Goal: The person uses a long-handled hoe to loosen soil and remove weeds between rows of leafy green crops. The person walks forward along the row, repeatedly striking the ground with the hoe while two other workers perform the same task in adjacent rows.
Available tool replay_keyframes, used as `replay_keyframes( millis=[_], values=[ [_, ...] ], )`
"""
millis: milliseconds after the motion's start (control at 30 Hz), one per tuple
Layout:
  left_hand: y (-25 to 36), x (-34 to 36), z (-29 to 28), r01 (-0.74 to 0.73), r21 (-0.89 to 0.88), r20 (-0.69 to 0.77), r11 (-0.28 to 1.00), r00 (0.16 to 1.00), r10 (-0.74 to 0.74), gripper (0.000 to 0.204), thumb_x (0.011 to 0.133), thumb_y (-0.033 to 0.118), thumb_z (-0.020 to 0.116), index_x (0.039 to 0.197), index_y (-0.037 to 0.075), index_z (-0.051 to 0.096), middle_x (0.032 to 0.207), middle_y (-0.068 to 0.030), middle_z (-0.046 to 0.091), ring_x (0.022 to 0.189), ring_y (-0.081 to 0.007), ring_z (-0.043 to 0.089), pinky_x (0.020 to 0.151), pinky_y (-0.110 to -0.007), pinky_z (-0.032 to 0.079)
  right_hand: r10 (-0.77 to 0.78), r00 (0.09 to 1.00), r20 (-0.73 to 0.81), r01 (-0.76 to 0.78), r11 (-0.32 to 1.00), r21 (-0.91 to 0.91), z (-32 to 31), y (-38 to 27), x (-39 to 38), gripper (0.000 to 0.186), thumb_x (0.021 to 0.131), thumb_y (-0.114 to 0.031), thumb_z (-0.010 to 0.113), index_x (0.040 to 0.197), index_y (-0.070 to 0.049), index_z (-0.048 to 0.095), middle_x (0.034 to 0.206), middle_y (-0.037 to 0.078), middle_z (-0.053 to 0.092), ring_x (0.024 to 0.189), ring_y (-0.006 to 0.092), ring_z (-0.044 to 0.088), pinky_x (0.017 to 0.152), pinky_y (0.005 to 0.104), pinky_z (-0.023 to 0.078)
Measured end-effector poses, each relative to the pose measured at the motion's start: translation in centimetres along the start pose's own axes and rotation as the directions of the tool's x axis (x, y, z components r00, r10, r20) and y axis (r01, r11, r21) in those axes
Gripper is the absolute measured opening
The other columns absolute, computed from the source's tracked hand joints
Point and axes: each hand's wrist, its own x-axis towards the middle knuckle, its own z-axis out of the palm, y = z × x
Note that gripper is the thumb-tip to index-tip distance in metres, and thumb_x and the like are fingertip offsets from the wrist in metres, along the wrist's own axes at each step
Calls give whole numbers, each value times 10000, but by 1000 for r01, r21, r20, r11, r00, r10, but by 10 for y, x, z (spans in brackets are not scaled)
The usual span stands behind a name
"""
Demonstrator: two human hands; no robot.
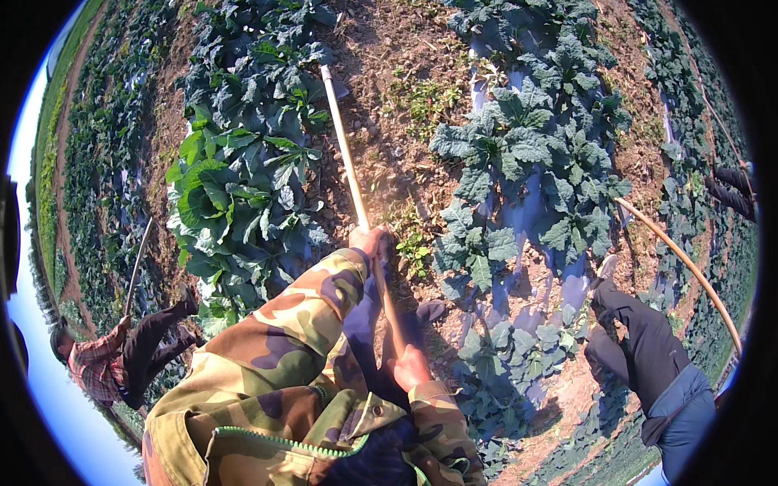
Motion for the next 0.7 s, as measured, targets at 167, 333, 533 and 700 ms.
replay_keyframes(
  millis=[167, 333, 533, 700],
  values=[
    [-46, -41, 5, 76, 127, -90, 989, 994, -65, 251, 735, 185, 657, 817, -16, 531, 614, -91, 565, 448, -174, 547, 404, -316, 432, -40, 994, 102, 50, 995, -89, 5, 39, -41, 292, 622, -93, 722, 677, 30, 462, 577, 156, 535, 535, 243, 571, 468, 344, 416],
    [-59, -87, 9, 36, -19, -51, 999, 998, -37, 237, 754, 179, 644, 727, -3, 495, 496, -87, 513, 357, -177, 499, 327, -323, 389, 214, 962, 170, -239, 960, 144, -5, 53, -74, 290, 628, -196, 703, 716, -3, 505, 680, 203, 570, 653, 345, 579, 586, 406, 442],
    [-70, -134, 21, 58, 36, 30, 998, 998, -59, 217, 788, 179, 595, 688, 40, 462, 483, -71, 483, 362, -173, 480, 333, -310, 402, 310, 933, 182, -323, 946, 43, -31, 57, -116, 289, 631, -208, 704, 743, 1, 537, 672, 169, 583, 688, 300, 604, 632, 384, 466],
    [-58, -116, 19, 155, -3, 71, 988, 985, -155, 191, 776, 169, 600, 719, 41, 470, 500, -69, 483, 378, -177, 477, 345, -311, 397, 380, 913, 147, -406, 876, 261, -8, 69, -109, 264, 631, -214, 674, 754, -15, 551, 674, 172, 584, 707, 294, 608, 631, 387, 470]
  ],
)
